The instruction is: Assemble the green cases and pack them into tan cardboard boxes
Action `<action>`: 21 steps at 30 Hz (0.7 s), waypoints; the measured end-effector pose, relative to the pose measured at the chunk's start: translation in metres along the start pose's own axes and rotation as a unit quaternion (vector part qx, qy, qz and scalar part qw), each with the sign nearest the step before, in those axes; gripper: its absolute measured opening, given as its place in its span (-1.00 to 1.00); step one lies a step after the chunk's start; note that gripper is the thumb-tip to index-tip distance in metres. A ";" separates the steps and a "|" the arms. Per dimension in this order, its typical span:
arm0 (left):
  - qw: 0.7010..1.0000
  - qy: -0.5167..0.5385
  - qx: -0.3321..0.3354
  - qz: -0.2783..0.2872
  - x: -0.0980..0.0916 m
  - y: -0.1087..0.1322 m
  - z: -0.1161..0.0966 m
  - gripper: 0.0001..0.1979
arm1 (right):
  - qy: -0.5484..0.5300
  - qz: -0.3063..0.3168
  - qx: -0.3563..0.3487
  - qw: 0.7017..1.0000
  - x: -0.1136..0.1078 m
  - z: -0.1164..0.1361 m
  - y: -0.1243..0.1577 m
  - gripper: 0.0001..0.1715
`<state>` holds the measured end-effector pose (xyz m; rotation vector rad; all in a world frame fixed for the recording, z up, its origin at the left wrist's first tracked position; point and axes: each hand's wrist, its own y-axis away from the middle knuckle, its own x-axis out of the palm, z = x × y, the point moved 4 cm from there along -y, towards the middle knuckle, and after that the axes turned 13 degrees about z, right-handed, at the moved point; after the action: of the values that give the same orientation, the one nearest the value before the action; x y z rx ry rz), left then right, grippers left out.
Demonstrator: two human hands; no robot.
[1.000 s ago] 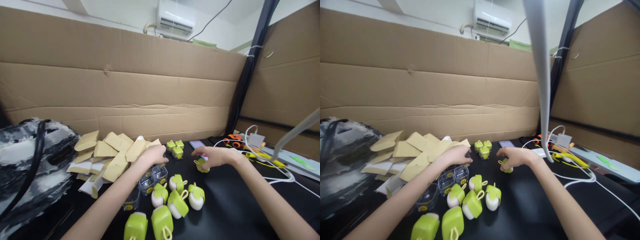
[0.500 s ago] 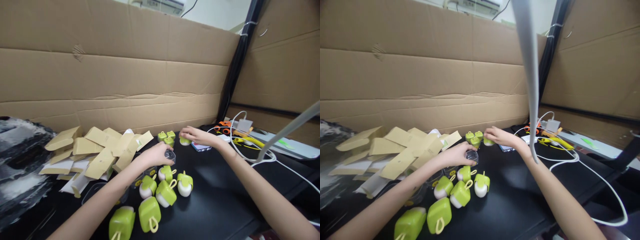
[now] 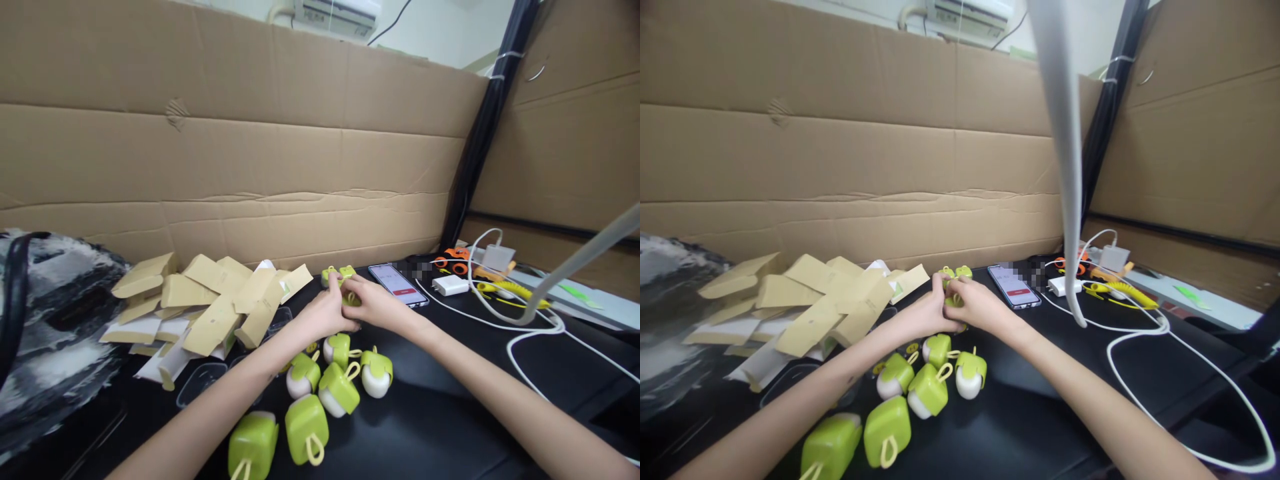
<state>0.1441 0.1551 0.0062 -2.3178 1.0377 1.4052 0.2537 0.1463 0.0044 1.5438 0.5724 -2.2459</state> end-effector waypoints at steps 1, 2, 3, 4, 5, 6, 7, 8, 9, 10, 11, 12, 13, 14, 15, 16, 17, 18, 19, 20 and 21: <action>1.000 0.000 -0.003 0.006 -0.002 0.001 0.000 -0.65 | 0.007 0.003 0.007 1.000 0.001 0.000 0.000 -0.74; 1.000 0.000 -0.007 0.015 -0.003 0.002 0.001 -0.65 | 0.014 0.008 0.013 1.000 0.002 0.001 0.001 -0.73; 1.000 -0.001 -0.011 0.026 -0.005 0.004 0.001 -0.66 | 0.020 0.015 0.018 1.000 0.003 0.001 0.001 -0.72; 0.999 -0.003 -0.015 0.035 -0.006 0.005 0.000 -0.66 | 0.025 0.025 0.020 0.999 0.003 0.001 0.002 -0.72; 0.999 -0.005 -0.018 0.043 -0.007 0.006 -0.001 -0.67 | 0.029 0.037 0.020 0.999 0.003 0.002 0.003 -0.73; 0.999 -0.009 -0.020 0.047 -0.007 0.007 -0.002 -0.66 | 0.032 0.050 0.018 0.998 0.002 0.003 0.004 -0.73; 0.999 -0.012 -0.021 0.049 -0.007 0.009 -0.004 -0.66 | 0.034 0.063 0.017 0.997 0.002 0.003 0.006 -0.74; 0.998 -0.016 -0.022 0.049 -0.007 0.010 -0.006 -0.65 | 0.036 0.077 0.015 0.996 0.000 0.004 0.007 -0.74; 0.998 -0.020 -0.024 0.049 -0.007 0.011 -0.008 -0.64 | 0.037 0.089 0.015 0.995 -0.001 0.005 0.009 -0.73; 0.998 -0.023 -0.027 0.051 -0.007 0.013 -0.010 -0.63 | 0.039 0.102 0.016 0.994 -0.003 0.006 0.011 -0.71; 0.998 -0.026 -0.030 0.055 -0.008 0.014 -0.011 -0.62 | 0.040 0.115 0.018 0.992 -0.004 0.005 0.013 -0.70; 0.997 -0.028 -0.033 0.060 -0.008 0.015 -0.011 -0.61 | 0.042 0.126 0.023 0.991 -0.006 0.004 0.015 -0.68; 0.997 -0.029 -0.033 0.066 -0.010 0.016 -0.011 -0.61 | 0.045 0.135 0.032 0.989 -0.008 0.002 0.017 -0.68; 0.997 -0.031 -0.033 0.070 -0.012 0.016 -0.010 -0.61 | 0.049 0.141 0.045 0.988 -0.010 -0.001 0.018 -0.68; 0.997 -0.033 -0.030 0.069 -0.014 0.016 -0.008 -0.61 | 0.054 0.141 0.064 0.986 -0.012 -0.006 0.019 -0.69; 0.997 -0.035 -0.027 0.062 -0.017 0.015 -0.006 -0.61 | 0.061 0.136 0.087 0.985 -0.014 -0.012 0.020 -0.71; 0.998 -0.038 -0.025 0.049 -0.020 0.014 -0.004 -0.61 | 0.067 0.125 0.113 0.983 -0.016 -0.018 0.020 -0.72; 0.998 -0.043 -0.024 0.031 -0.023 0.012 -0.002 -0.61 | 0.073 0.111 0.139 0.981 -0.017 -0.026 0.019 -0.72; 0.998 -0.049 -0.023 0.013 -0.024 0.010 0.000 -0.61 | 0.078 0.093 0.163 0.979 -0.019 -0.033 0.018 -0.72; 0.998 -0.056 -0.023 -0.004 -0.025 0.008 0.002 -0.62 | 0.081 0.074 0.183 0.977 -0.020 -0.040 0.016 -0.71; 0.997 -0.065 -0.023 -0.017 -0.025 0.006 0.004 -0.62 | 0.084 0.055 0.197 0.975 -0.020 -0.046 0.014 -0.70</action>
<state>0.1306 0.1641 0.0260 -2.2295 0.9342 1.5604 0.3036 0.1593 0.0066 1.9138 0.0768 -2.2521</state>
